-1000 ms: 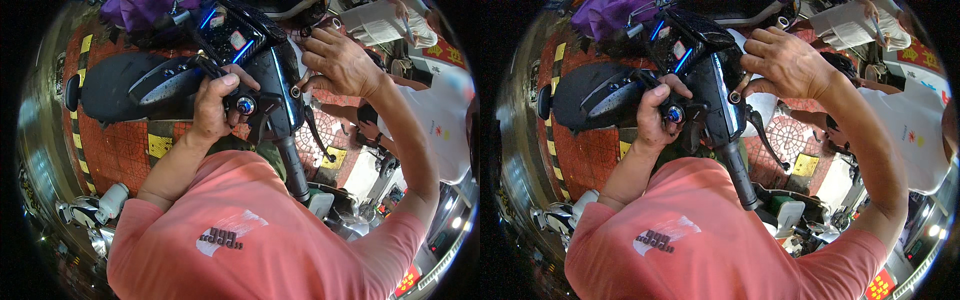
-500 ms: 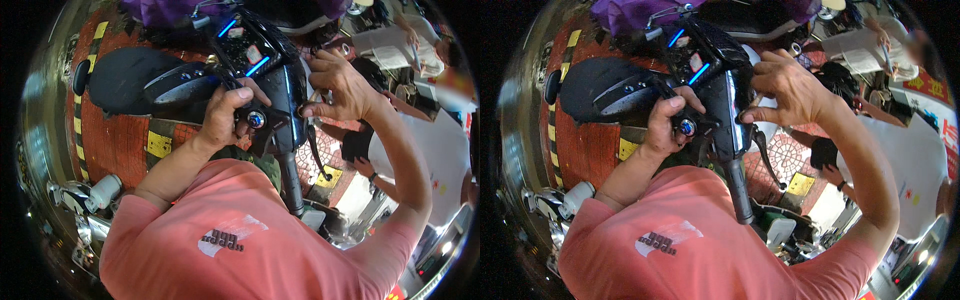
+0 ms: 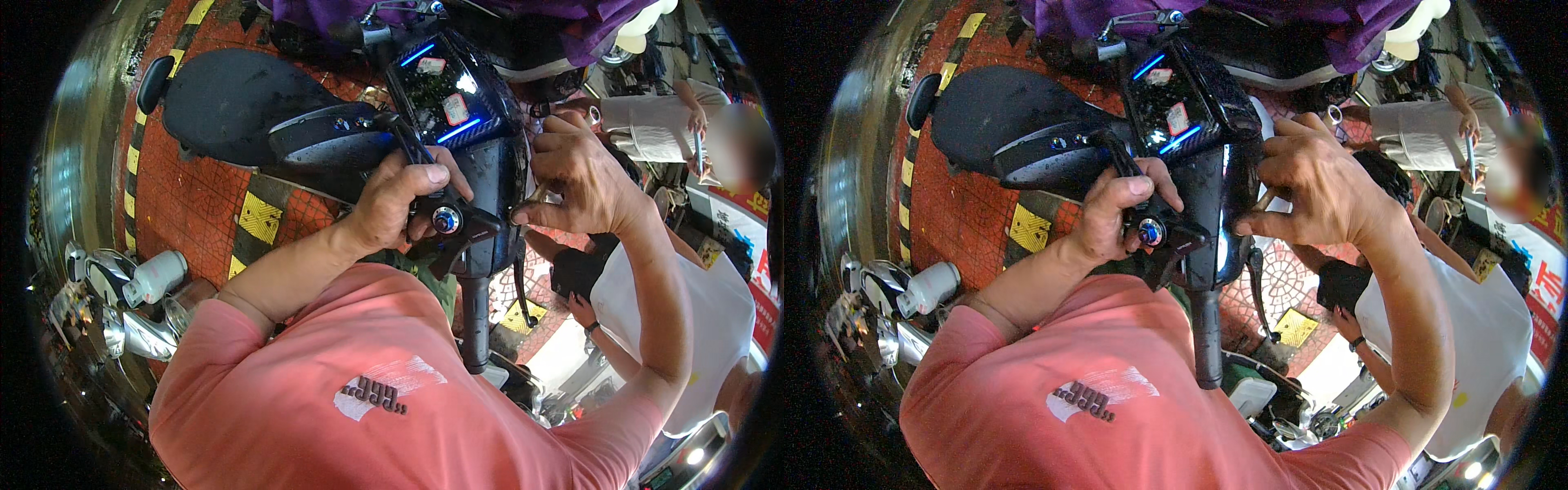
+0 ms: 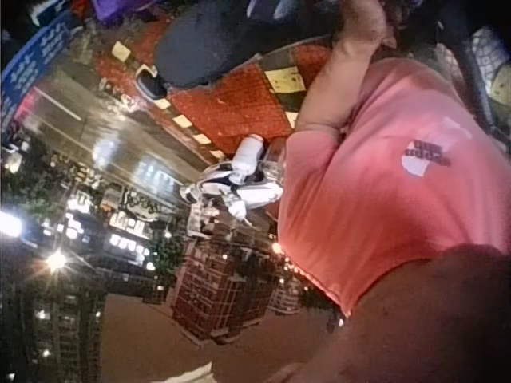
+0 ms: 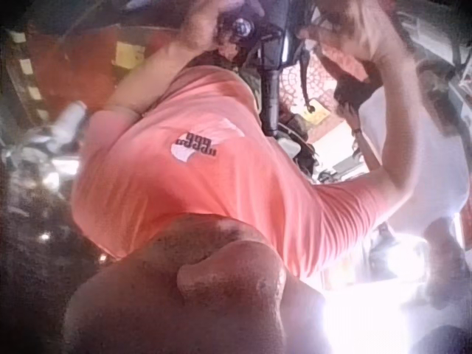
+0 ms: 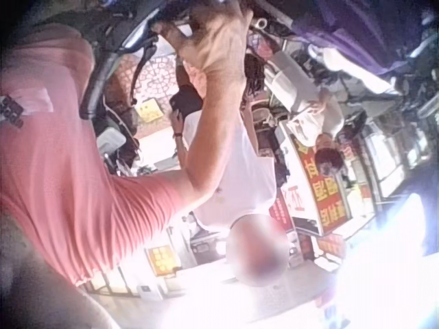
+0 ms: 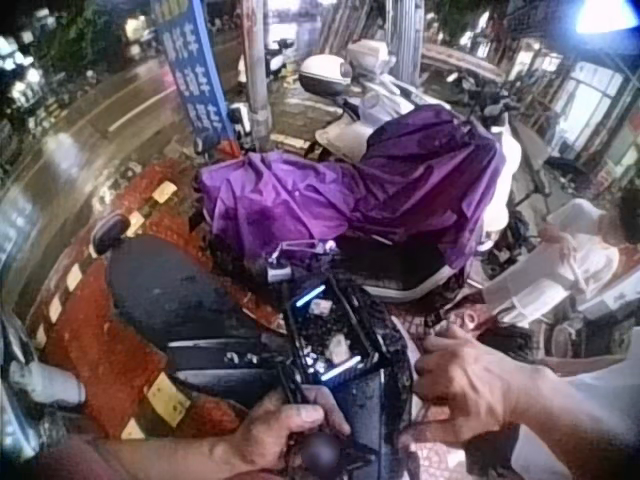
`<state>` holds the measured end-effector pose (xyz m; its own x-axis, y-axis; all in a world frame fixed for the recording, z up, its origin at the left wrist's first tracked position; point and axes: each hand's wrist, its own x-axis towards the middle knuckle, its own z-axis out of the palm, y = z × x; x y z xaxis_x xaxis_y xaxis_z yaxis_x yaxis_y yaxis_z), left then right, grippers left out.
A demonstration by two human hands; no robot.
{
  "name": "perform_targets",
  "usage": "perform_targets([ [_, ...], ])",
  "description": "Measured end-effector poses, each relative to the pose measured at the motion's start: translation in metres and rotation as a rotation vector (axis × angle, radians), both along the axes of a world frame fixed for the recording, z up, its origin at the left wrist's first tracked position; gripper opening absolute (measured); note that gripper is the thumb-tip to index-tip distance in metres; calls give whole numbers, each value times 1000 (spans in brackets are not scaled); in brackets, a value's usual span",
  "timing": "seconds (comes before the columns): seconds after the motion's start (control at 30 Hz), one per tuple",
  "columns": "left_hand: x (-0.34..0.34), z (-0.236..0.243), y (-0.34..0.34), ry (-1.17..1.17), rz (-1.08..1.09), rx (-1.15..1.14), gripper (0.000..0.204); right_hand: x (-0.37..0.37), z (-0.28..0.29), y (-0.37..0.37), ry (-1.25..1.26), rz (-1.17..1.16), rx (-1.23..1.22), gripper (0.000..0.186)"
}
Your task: The person uses a wrench to tighten bolts on the handlebars and dashboard area of a parked scooter. They repeatedly adjust the tool and reposition their hands to secure components on the scooter's front assembly.
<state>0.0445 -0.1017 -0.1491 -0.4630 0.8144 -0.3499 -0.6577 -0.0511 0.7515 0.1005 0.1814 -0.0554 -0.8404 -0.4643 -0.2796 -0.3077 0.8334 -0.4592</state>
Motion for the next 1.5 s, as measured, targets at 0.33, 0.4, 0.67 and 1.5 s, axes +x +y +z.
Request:
perform_targets([
  [0.33, 0, -2, -1, -26, 13, -23, 49, 17, -7, 4, 197, 15, 26, 62],
  [0.4, -1, -3, -1, -22, 13, -8, 50, 20, -12, 5, 300, 51, 66, 60],
  [0.67, -7, -6, -4, -58, 4, 39, 45, 21, -22, -1, 367, 48, 165, 64],
  [1.5, -34, -18, -17, -129, -210, 214, 38, 71, -21, -81, 287, -618, 424, 69],
])
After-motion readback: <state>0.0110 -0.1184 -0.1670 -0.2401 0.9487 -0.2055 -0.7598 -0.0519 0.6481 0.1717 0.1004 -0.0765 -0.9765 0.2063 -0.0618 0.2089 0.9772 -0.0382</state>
